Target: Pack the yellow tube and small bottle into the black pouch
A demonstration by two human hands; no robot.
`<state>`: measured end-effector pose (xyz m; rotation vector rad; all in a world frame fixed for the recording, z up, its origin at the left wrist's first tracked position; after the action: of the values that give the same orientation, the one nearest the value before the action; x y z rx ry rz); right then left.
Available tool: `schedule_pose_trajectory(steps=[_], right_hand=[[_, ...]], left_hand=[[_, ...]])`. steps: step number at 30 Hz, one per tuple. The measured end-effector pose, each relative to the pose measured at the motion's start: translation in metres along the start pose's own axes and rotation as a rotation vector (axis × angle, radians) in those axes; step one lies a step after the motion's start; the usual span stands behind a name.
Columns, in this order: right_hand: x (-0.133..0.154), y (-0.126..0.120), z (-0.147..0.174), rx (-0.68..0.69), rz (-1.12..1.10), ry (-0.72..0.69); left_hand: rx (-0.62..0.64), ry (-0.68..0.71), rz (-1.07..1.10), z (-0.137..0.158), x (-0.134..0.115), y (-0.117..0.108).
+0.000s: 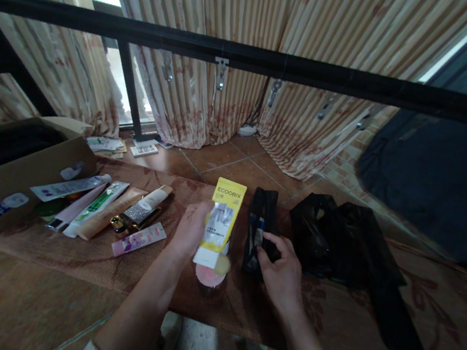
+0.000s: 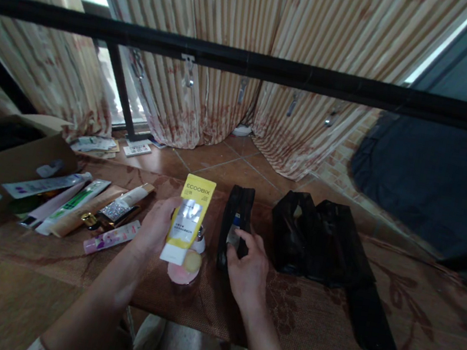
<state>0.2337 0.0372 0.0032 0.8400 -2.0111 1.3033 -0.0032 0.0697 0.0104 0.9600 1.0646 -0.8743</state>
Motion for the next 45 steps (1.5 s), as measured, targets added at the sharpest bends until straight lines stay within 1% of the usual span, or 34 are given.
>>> schedule_pose_trajectory(steps=[4,8,16,21,25,30,36,42,45], right_hand=[[0.001,-0.001,0.000,-0.004,-0.002,-0.009],[0.000,0.000,0.000,0.002,0.007,0.009],[0.000,0.000,0.000,0.004,0.014,-0.003],[0.000,0.000,0.000,0.005,0.018,0.001],[-0.001,0.000,0.001,0.003,0.010,0.018],[0.001,-0.001,0.001,-0.004,0.000,-0.001],[0.001,0.000,0.001,-0.001,0.014,-0.010],[0.000,0.000,0.000,0.006,0.020,-0.009],[0.001,0.000,0.000,0.004,0.018,-0.011]], left_hand=[[0.025,-0.017,0.005,0.005,-0.007,0.005],[0.039,-0.023,0.040,0.007,-0.008,0.008],[0.085,0.057,0.092,0.004,-0.009,0.009],[0.073,0.084,0.081,-0.001,-0.004,0.005],[0.043,0.079,0.087,-0.004,-0.002,0.002],[0.085,0.052,0.065,-0.002,-0.004,0.006],[0.002,0.052,0.038,0.002,-0.011,-0.001],[0.037,0.045,0.036,-0.001,-0.006,0.001],[0.025,0.063,0.045,-0.001,-0.005,0.000]])
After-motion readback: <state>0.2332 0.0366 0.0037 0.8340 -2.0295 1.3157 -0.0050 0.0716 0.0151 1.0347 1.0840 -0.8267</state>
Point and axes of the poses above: each hand's wrist, its own z-axis away from the middle knuckle, its own y-axis out of the palm, x = y × z, the point moved 9 cm from there along -z, towards the middle knuckle, and after that the axes turned 2 degrees about -y, right-handed, at the moved point
